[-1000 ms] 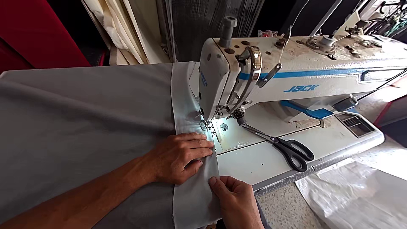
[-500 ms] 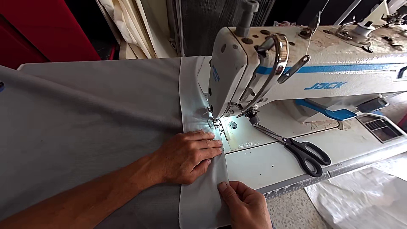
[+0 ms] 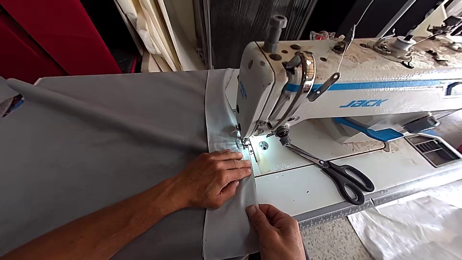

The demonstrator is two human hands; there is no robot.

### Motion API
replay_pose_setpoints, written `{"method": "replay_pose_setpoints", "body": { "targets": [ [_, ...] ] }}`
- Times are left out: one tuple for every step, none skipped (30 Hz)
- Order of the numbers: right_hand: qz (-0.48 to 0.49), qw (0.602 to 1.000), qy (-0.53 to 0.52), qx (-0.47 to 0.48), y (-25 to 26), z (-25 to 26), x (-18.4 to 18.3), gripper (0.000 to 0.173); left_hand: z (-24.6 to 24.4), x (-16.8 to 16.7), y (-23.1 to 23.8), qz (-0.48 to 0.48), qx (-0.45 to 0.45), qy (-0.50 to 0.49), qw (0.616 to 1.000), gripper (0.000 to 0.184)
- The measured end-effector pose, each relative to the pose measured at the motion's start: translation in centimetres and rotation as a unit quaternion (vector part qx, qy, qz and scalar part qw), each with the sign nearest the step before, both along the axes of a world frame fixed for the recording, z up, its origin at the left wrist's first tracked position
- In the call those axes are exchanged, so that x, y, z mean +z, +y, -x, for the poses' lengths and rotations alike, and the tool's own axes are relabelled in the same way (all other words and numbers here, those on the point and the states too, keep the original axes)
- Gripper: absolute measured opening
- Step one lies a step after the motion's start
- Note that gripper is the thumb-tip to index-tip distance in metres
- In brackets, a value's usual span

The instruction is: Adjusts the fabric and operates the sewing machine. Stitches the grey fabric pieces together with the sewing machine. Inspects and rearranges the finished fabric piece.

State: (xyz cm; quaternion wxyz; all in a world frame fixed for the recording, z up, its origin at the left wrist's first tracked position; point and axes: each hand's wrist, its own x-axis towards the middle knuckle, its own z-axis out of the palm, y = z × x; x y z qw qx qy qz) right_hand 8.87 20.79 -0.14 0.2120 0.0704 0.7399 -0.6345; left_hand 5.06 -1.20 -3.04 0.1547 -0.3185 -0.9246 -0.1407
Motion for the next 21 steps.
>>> {"method": "replay_pose_setpoints", "body": {
  "targets": [
    [-0.002,1.000,0.002,0.003,0.1,0.0,0.0,0.014,0.0,0.0,0.0,0.001,0.002,0.000,1.000,0.040],
    [-0.003,1.000,0.003,0.005,0.2,0.1,0.0,0.014,-0.1,0.0,0.1,0.004,0.005,0.001,1.000,0.040],
    [-0.004,1.000,0.003,0.006,0.3,0.2,-0.1,0.015,-0.1,0.0,0.2,0.006,0.007,0.002,1.000,0.040],
    [-0.006,1.000,0.003,0.006,0.3,0.3,-0.1,0.015,-0.1,0.0,0.3,0.007,0.010,0.004,1.000,0.040],
    [-0.007,1.000,0.004,0.005,0.4,0.4,0.0,0.015,0.0,0.0,0.3,0.008,0.012,0.006,1.000,0.040],
    [-0.008,1.000,0.004,0.004,0.4,0.6,0.0,0.015,0.0,0.0,0.4,0.010,0.016,0.005,1.000,0.040],
    [-0.009,1.000,0.005,0.006,0.4,0.8,0.0,0.015,0.0,0.0,0.4,0.011,0.019,0.004,1.000,0.040],
    [-0.011,1.000,0.005,0.008,0.4,0.9,0.1,0.016,0.0,0.0,0.5,0.012,0.020,0.003,1.000,0.040],
    [-0.012,1.000,0.005,0.011,0.5,1.0,0.1,0.016,0.1,0.1,0.5,0.014,0.020,0.002,1.000,0.040],
    [-0.014,1.000,0.005,0.014,0.5,1.1,0.1,0.015,0.1,0.1,0.5,0.017,0.021,0.002,1.000,0.040],
    [-0.016,1.000,0.006,0.015,0.7,1.2,0.0,0.015,0.1,0.1,0.6,0.019,0.022,0.002,1.000,0.040],
    [-0.019,1.000,0.007,0.015,0.8,1.3,-0.1,0.015,0.1,0.1,0.6,0.021,0.024,0.003,0.999,0.040],
    [-0.020,1.000,0.008,0.015,0.9,1.5,-0.1,0.015,0.1,0.0,0.7,0.024,0.027,0.003,0.999,0.040],
    [-0.021,1.000,0.006,0.014,0.9,1.6,-0.1,0.015,0.1,0.0,0.7,0.028,0.031,0.002,0.999,0.041],
    [-0.022,1.000,0.004,0.014,0.9,1.8,-0.1,0.015,0.1,0.0,0.8,0.032,0.035,0.000,0.999,0.041],
    [-0.024,1.000,0.004,0.016,0.9,1.9,-0.1,0.015,0.1,0.0,0.8,0.033,0.036,-0.001,0.999,0.041],
    [-0.025,1.000,0.005,0.019,0.9,2.0,0.0,0.015,0.1,0.0,0.9,0.033,0.037,-0.001,0.999,0.042],
    [-0.023,0.999,0.006,0.022,0.9,2.0,0.0,0.015,0.1,0.0,0.9,0.033,0.037,-0.001,0.999,0.042],
    [-0.022,0.999,0.006,0.023,0.9,2.1,0.0,0.015,0.0,0.0,0.9,0.035,0.038,0.000,0.999,0.042],
    [-0.021,0.999,0.006,0.025,0.9,2.1,0.0,0.015,0.0,0.1,0.9,0.036,0.039,0.001,0.999,0.043],
    [-0.020,0.999,0.003,0.025,0.9,2.1,0.0,0.015,0.0,0.1,0.9,0.038,0.041,0.002,0.998,0.043]
  ]
}}
